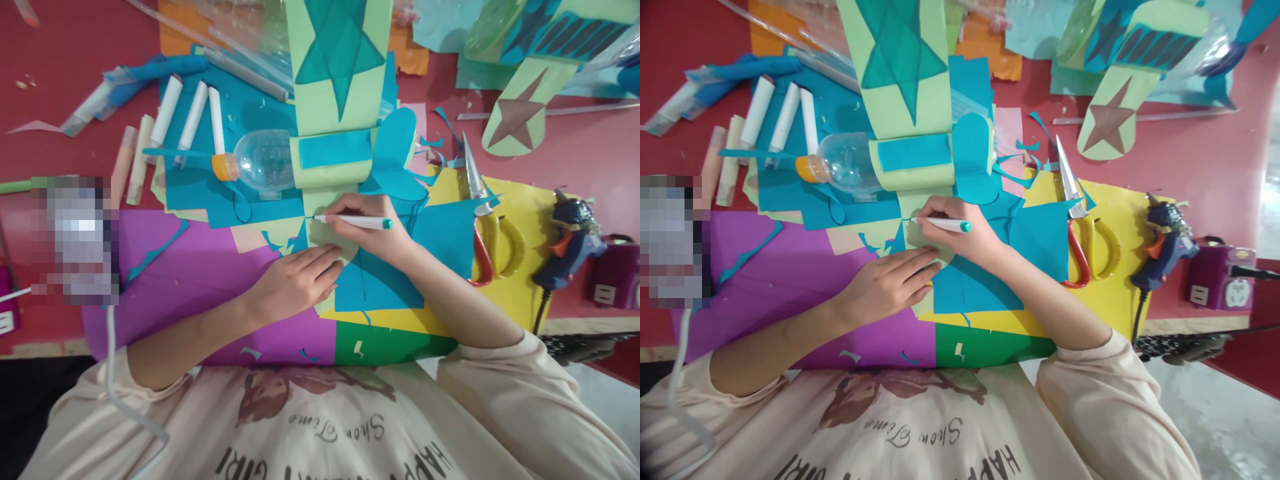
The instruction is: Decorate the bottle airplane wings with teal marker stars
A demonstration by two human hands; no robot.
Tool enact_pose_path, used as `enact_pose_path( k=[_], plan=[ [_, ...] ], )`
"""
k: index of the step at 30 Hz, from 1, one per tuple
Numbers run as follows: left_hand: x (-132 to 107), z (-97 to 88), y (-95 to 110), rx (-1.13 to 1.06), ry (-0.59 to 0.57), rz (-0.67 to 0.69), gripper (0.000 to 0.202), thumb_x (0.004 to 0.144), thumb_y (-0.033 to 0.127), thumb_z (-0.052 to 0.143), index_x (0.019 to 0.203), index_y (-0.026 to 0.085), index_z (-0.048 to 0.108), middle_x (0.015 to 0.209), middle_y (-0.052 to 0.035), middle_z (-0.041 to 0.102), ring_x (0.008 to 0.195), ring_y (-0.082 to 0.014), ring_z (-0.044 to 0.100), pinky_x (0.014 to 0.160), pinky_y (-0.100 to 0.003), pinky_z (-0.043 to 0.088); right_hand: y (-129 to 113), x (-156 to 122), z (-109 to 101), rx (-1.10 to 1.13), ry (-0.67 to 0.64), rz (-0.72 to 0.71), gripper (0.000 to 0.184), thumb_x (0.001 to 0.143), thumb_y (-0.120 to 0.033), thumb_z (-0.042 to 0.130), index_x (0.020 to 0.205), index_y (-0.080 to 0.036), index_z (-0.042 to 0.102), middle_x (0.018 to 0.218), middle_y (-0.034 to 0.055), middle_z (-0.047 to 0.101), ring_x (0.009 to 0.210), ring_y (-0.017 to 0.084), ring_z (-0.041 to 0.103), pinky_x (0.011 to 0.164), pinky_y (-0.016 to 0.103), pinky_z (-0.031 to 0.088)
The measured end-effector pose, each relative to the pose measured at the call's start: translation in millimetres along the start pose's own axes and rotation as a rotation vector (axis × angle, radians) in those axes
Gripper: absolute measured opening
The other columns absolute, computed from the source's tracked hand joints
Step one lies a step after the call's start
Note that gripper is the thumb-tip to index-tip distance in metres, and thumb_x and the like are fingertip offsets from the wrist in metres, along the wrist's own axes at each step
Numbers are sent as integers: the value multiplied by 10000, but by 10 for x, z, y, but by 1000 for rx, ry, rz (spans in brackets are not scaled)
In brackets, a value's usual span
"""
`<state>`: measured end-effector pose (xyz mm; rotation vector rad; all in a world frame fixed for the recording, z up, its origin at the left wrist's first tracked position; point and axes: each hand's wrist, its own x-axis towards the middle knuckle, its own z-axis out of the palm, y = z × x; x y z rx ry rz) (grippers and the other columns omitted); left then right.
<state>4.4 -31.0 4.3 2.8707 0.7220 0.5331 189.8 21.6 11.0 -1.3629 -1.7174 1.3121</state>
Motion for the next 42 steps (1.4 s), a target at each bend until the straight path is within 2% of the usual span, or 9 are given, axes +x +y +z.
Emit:
enact_pose_path(
  k=[5, 10, 19, 27, 37, 42],
  plan=[
    [-10, 6, 0, -19, -9, 1, 233, 994, 161, 474, 1111, 63, 650, 1177, -153, 716, 1096, -238, 696, 910, -355, 598, 43, -26, -25, -15, 57, -57, 157, 804, -295, 620, 730, -159, 646, 691, 17, 677, 618, 113, 574, 574, 241, 435],
    [-15, 9, 3, 6, -14, -1, 249, 1004, 165, 448, 1107, 78, 657, 1185, -139, 718, 1099, -223, 696, 937, -337, 589, 90, -46, -71, -42, 79, -98, 158, 818, -299, 602, 722, -183, 650, 682, 10, 686, 614, 123, 579, 566, 248, 447],
    [-17, 2, 7, 17, -18, -6, 263, 1010, 171, 437, 1112, 89, 665, 1196, -125, 718, 1113, -209, 688, 947, -326, 583, 139, -129, -162, -78, 145, -22, 162, 788, -283, 585, 703, -183, 679, 626, 2, 660, 572, 122, 548, 532, 244, 407],
    [-12, -4, 1, 23, -27, -7, 264, 1010, 168, 434, 1103, 110, 674, 1186, -106, 725, 1116, -194, 687, 944, -309, 583, 162, -217, -239, -93, 213, 57, 196, 760, -305, 611, 652, -160, 686, 504, -31, 503, 501, 86, 400, 468, 229, 304],
    [-9, -7, 0, -5, -34, -14, 239, 1001, 165, 463, 1109, 99, 666, 1186, -121, 722, 1121, -210, 686, 952, -326, 582, 148, -269, -294, -75, 276, 143, 193, 722, -321, 633, 652, -162, 718, 507, -5, 594, 506, 112, 479, 469, 243, 342],
    [-6, -8, 3, 8, -9, -9, 252, 1011, 165, 439, 1094, 96, 667, 1170, -116, 729, 1100, -204, 695, 940, -321, 585, 140, -270, -298, -72, 268, 154, 220, 749, -328, 607, 602, -173, 656, 456, -32, 503, 441, 91, 417, 449, 250, 295]
  ],
)
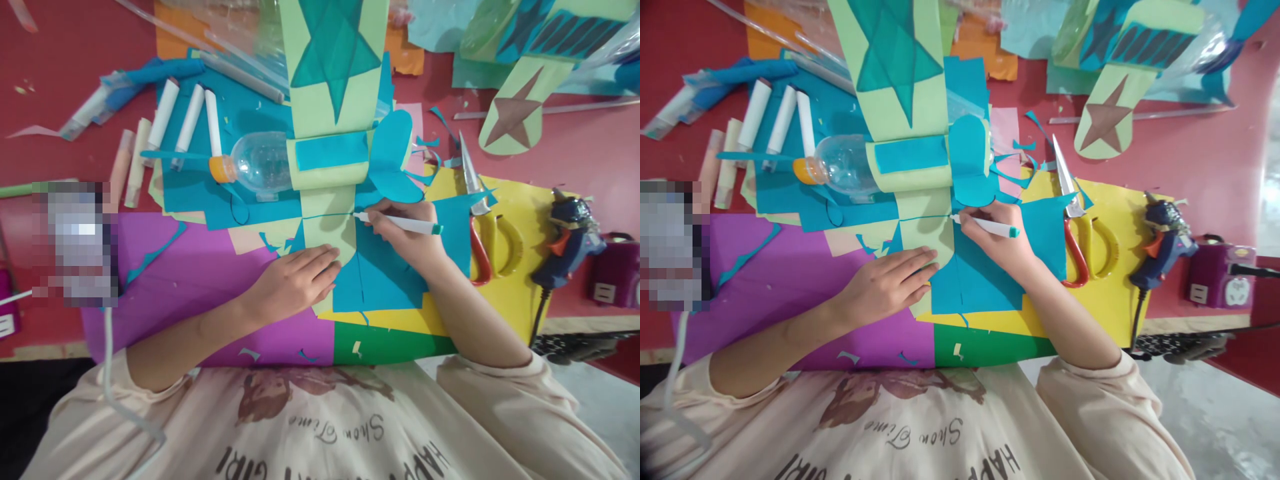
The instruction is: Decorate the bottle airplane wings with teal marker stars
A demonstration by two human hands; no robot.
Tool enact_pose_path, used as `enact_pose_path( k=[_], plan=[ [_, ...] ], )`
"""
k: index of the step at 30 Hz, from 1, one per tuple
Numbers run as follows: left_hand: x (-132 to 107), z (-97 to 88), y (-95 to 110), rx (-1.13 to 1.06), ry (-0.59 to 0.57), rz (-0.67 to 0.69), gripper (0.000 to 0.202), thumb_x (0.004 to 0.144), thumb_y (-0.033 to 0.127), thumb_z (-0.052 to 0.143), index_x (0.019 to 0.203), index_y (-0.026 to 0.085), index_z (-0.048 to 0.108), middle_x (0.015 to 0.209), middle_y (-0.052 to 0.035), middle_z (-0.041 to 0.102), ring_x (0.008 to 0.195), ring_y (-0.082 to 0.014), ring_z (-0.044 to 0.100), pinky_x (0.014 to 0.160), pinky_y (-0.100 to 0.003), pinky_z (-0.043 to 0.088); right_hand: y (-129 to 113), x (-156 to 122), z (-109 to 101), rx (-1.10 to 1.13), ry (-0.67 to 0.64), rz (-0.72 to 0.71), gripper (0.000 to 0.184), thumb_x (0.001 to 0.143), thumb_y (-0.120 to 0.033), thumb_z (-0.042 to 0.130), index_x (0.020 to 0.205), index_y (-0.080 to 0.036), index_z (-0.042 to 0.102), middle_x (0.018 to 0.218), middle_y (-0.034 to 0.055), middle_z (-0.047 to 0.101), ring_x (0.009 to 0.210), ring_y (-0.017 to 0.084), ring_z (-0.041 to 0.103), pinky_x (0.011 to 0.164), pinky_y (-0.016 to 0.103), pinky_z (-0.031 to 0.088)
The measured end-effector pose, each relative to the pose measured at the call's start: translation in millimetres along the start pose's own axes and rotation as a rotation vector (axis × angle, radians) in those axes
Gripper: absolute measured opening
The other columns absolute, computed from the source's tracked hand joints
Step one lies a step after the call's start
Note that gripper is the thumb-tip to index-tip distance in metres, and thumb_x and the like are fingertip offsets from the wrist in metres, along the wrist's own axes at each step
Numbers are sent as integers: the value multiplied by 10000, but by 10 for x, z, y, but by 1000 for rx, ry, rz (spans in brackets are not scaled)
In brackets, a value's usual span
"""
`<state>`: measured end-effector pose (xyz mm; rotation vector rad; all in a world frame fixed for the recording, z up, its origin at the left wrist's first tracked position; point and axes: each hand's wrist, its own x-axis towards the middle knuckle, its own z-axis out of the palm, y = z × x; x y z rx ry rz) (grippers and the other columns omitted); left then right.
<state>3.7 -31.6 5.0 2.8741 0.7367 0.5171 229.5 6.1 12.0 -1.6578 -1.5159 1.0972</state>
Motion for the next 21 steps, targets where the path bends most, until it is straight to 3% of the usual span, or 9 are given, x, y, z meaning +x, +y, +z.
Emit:
enact_pose_path(
  k=[14, 21],
  plan=[
    [-9, -1, -6, -31, -57, -8, 243, 1003, 169, 469, 1137, 97, 658, 1211, -131, 711, 1152, -217, 673, 968, -335, 577, 50, -27, 28, 22, 63, -48, 195, 783, -314, 599, 631, -195, 623, 509, -20, 561, 441, 98, 464, 450, 264, 342],
    [-15, -4, -16, -15, -33, 12, 251, 1011, 167, 453, 1135, 87, 656, 1208, -130, 712, 1135, -217, 682, 961, -336, 583, 42, -120, 21, 185, 147, -160, 324, 850, -516, 600, 721, -221, 630, 583, -1, 652, 458, 119, 540, 429, 269, 400]
  ],
)
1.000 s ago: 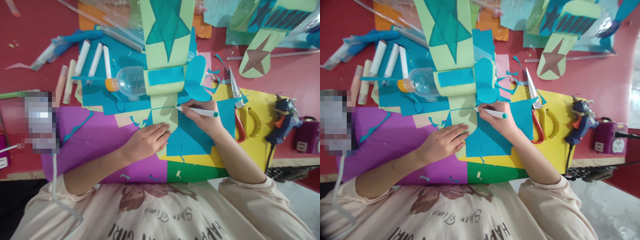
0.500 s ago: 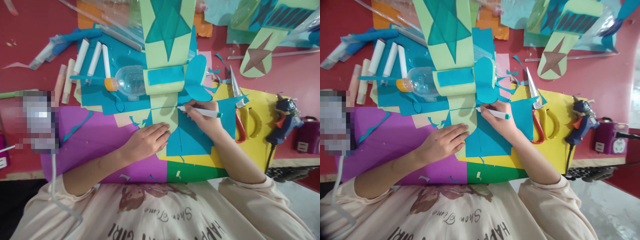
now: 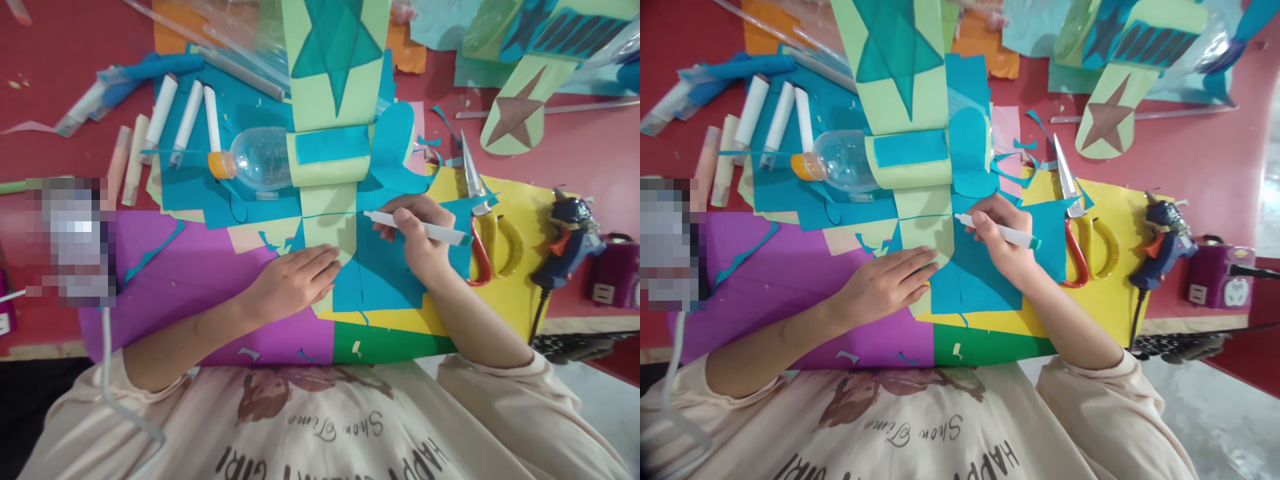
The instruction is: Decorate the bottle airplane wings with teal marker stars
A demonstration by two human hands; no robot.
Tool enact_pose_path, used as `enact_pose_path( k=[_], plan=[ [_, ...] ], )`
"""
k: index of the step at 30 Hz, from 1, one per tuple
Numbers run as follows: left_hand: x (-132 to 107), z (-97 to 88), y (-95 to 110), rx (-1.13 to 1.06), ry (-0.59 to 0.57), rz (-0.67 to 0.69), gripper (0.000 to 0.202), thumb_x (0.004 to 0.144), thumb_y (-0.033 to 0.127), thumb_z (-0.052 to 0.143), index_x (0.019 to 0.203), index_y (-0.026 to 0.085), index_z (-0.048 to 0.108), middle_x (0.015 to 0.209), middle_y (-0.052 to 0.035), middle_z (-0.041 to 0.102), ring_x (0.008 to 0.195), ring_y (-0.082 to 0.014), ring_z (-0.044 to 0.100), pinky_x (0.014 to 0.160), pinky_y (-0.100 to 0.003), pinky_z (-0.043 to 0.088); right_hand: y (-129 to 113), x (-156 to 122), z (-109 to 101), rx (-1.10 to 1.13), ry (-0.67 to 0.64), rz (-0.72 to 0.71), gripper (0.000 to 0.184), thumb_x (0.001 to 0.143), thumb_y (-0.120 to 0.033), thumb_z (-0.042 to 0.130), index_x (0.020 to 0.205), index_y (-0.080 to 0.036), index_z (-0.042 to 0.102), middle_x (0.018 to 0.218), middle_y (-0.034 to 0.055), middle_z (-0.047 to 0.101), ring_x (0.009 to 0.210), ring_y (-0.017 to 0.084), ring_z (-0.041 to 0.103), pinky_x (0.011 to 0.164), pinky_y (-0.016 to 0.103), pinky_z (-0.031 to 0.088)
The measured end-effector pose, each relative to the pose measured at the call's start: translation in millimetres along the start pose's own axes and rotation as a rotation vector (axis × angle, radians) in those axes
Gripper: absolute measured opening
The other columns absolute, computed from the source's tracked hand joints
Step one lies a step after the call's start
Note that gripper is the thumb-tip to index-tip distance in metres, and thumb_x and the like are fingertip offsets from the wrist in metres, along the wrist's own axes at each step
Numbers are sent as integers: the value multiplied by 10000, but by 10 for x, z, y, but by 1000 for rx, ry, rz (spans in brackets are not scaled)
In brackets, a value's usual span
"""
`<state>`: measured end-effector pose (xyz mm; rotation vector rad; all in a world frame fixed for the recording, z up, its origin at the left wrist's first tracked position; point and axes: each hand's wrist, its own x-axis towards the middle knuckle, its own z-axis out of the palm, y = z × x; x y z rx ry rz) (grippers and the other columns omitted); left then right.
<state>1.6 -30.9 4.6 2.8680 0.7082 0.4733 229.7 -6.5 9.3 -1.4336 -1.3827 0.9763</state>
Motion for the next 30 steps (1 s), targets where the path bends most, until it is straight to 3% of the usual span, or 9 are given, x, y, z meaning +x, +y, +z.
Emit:
enact_pose_path(
  k=[6, 11, 23, 30],
  plan=[
    [9, -8, -5, 2, 35, 5, 247, 1006, 140, 441, 1097, 86, 664, 1173, -120, 727, 1096, -212, 699, 931, -329, 597, 18, -23, 6, -66, -42, 9, 242, 818, -477, 657, 819, -237, 625, 644, 0, 667, 506, 132, 569, 469, 281, 449],
    [9, -6, -8, 14, 20, -1, 252, 1012, 152, 442, 1118, 100, 664, 1186, -107, 725, 1118, -197, 689, 961, -316, 584, 48, -13, 26, -136, -63, 12, 164, 772, -385, 662, 752, -227, 620, 571, -19, 606, 482, 113, 493, 438, 257, 390],
    [13, -4, -9, 9, 7, 0, 257, 1014, 157, 444, 1130, 100, 666, 1198, -112, 720, 1128, -197, 684, 971, -315, 578, 77, 6, 60, -143, -60, 39, 114, 742, -320, 649, 761, -209, 637, 602, -11, 651, 492, 120, 554, 462, 249, 408],
    [3, -11, -20, -17, 15, -10, 235, 1001, 120, 468, 1131, 96, 663, 1188, -110, 724, 1143, -202, 679, 986, -315, 581, 57, 0, 24, -140, -51, -1, 71, 754, -295, 595, 737, -226, 599, 531, -28, 570, 476, 117, 501, 453, 257, 393]
  ],
)
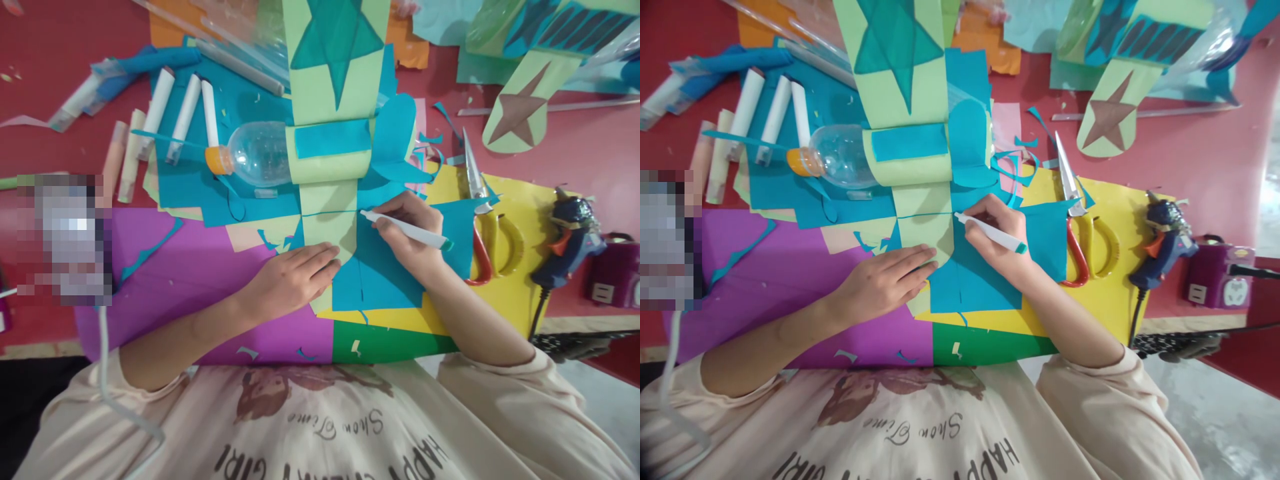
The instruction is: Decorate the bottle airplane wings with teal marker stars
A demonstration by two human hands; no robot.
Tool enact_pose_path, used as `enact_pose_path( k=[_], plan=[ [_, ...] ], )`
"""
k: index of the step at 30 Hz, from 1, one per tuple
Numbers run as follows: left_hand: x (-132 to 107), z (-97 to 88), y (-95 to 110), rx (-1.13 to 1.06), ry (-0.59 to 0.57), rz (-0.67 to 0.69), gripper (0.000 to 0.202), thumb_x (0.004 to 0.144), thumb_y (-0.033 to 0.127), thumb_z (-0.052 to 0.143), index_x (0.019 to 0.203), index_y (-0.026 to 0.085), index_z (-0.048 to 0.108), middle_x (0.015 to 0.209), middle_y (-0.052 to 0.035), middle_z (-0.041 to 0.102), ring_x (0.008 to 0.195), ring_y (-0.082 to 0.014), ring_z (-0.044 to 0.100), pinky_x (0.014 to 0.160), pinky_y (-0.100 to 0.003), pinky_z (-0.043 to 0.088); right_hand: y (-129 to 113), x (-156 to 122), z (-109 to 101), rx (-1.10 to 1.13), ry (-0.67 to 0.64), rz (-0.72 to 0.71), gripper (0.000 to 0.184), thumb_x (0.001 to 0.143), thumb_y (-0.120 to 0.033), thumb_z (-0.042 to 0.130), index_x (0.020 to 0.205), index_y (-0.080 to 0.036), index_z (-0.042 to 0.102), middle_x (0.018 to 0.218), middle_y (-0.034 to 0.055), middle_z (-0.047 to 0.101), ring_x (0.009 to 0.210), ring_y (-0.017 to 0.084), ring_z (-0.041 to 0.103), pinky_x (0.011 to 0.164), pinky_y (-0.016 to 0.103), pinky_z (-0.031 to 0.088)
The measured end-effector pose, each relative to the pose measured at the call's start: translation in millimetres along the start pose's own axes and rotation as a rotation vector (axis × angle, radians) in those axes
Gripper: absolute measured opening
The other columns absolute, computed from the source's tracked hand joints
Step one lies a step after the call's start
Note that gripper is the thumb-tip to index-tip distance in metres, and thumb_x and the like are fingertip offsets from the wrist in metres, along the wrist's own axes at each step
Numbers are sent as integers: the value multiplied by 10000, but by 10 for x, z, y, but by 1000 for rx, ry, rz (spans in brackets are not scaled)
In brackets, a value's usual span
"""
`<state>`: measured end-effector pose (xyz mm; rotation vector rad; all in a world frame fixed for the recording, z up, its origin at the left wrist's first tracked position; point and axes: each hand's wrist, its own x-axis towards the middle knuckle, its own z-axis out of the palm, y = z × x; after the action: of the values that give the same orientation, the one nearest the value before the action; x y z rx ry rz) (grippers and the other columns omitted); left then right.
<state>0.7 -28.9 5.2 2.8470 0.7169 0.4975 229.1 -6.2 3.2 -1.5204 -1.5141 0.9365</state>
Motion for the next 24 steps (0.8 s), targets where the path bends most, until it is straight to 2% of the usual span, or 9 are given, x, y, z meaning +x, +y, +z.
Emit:
enact_pose_path(
  k=[5, 9, 12, 17, 24],
  plan=[
    [-19, 21, -37, -53, 31, -29, 291, 996, 22, 400, 1139, 99, 642, 1198, -101, 716, 1159, -174, 669, 998, -291, 577, 15, -4, 1, -9, 2, -53, 76, 776, -287, 592, 746, -217, 599, 528, -35, 580, 462, 110, 507, 444, 239, 391],
    [-18, 29, -59, -78, 54, -31, 301, 1008, 24, 356, 1099, 72, 639, 1139, -114, 727, 1124, -197, 684, 962, -306, 597, 33, -6, 18, 5, 15, -96, 58, 783, -247, 599, 736, -212, 593, 524, -37, 581, 435, 104, 499, 424, 230, 373],
    [-21, 34, -65, -78, 48, -37, 306, 1013, 31, 351, 1107, 91, 635, 1139, -109, 723, 1126, -193, 679, 953, -312, 599, 54, -7, 31, -7, 13, -105, 44, 784, -226, 608, 743, -211, 601, 521, -41, 574, 429, 99, 483, 415, 226, 361],
    [-29, 39, -72, -93, 47, -47, 271, 1012, 54, 386, 1109, 94, 636, 1115, -115, 717, 1110, -211, 677, 908, -327, 602, 66, 0, 36, -33, 5, -98, 70, 785, -269, 620, 765, -204, 633, 574, -21, 626, 470, 104, 522, 430, 224, 389],
    [-22, 22, -118, -82, 43, -146, 189, 974, 87, 497, 1043, 149, 662, 1113, -112, 711, 1086, -251, 666, 869, -394, 570, 17, 2, 14, -42, -54, -108, 94, 788, -279, 631, 757, -191, 623, 562, -26, 595, 462, 90, 498, 439, 218, 387]
  ],
)
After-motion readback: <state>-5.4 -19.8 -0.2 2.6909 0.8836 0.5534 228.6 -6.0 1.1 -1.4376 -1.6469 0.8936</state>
